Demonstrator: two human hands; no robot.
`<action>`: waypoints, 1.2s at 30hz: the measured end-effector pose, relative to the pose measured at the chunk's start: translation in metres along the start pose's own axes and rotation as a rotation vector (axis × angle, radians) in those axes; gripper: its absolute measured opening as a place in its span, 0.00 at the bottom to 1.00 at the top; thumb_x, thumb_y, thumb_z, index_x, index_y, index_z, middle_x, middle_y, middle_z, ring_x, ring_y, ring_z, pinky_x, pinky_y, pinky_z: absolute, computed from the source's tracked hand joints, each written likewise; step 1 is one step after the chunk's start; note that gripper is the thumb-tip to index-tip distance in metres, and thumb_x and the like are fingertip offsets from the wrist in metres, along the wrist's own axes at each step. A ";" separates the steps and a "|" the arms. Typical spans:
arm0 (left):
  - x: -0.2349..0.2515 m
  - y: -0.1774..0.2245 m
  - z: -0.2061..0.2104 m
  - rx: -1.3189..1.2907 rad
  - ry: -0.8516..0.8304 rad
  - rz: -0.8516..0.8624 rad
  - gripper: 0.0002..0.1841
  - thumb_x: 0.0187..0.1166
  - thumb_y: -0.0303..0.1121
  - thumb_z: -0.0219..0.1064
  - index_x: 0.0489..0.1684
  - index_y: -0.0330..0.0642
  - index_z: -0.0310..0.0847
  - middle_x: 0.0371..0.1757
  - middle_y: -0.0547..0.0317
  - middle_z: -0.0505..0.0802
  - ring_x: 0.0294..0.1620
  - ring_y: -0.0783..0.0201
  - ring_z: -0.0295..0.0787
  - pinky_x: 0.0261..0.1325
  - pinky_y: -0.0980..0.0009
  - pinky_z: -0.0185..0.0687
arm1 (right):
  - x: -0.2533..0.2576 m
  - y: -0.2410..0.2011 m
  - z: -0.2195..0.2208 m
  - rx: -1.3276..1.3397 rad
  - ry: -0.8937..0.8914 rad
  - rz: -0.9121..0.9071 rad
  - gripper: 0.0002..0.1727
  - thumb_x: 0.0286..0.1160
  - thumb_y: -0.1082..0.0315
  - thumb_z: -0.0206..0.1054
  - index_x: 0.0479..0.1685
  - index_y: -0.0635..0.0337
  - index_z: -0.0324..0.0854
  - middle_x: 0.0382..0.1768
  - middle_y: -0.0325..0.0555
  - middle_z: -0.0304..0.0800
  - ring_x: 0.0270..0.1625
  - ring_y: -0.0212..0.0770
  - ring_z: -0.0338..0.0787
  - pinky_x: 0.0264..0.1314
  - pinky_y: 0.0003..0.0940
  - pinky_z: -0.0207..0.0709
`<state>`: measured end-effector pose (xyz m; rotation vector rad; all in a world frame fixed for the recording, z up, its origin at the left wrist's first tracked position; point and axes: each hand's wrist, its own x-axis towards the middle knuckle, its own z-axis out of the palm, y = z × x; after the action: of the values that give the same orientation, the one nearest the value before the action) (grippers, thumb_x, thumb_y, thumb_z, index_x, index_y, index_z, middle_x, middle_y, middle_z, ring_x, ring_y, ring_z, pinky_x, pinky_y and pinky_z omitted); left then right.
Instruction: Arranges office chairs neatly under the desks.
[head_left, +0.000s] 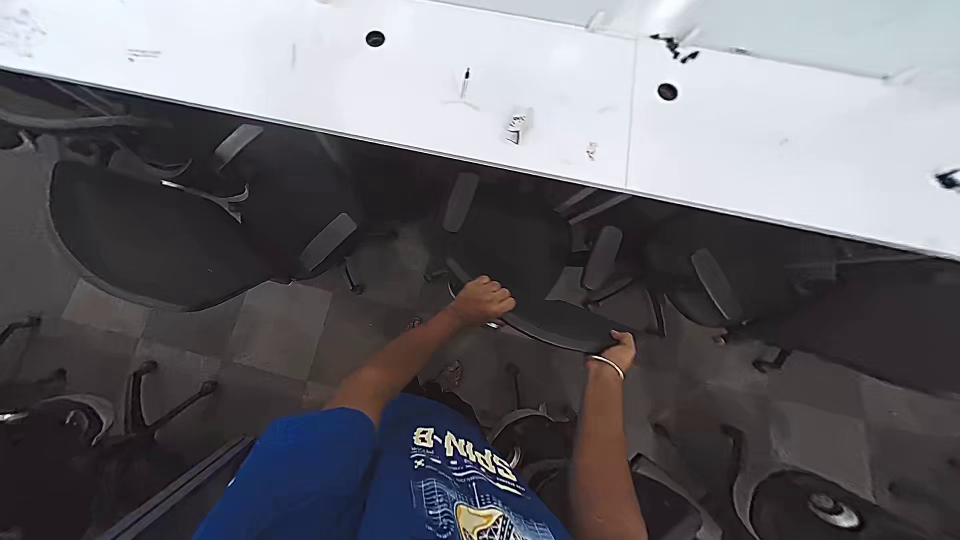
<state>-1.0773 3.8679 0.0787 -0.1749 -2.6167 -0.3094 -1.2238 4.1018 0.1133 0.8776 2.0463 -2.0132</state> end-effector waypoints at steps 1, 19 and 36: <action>0.001 0.002 0.006 0.001 0.009 0.011 0.07 0.75 0.41 0.73 0.33 0.50 0.85 0.30 0.60 0.91 0.34 0.56 0.89 0.40 0.59 0.81 | 0.006 -0.001 -0.004 -0.018 -0.016 -0.008 0.20 0.83 0.63 0.52 0.68 0.60 0.73 0.55 0.49 0.83 0.54 0.39 0.86 0.56 0.43 0.82; -0.203 -0.040 -0.173 -0.052 0.132 -1.167 0.21 0.79 0.47 0.68 0.64 0.46 0.88 0.73 0.50 0.86 0.80 0.50 0.76 0.84 0.46 0.67 | -0.003 0.077 -0.037 0.074 -0.208 -0.044 0.52 0.78 0.23 0.14 0.90 0.46 0.53 0.79 0.50 0.73 0.73 0.48 0.80 0.67 0.58 0.79; -0.457 -0.295 -0.393 -0.419 1.055 -2.063 0.41 0.80 0.54 0.71 0.82 0.31 0.64 0.72 0.34 0.84 0.71 0.46 0.84 0.71 0.48 0.81 | -0.419 0.250 0.248 -0.897 -1.316 0.526 0.38 0.93 0.38 0.36 0.84 0.59 0.66 0.63 0.57 0.90 0.60 0.50 0.90 0.63 0.48 0.81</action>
<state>-0.5516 3.4544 0.1341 1.9281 -0.7588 -1.0884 -0.8309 3.7227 0.0761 -0.1434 1.3550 -0.7324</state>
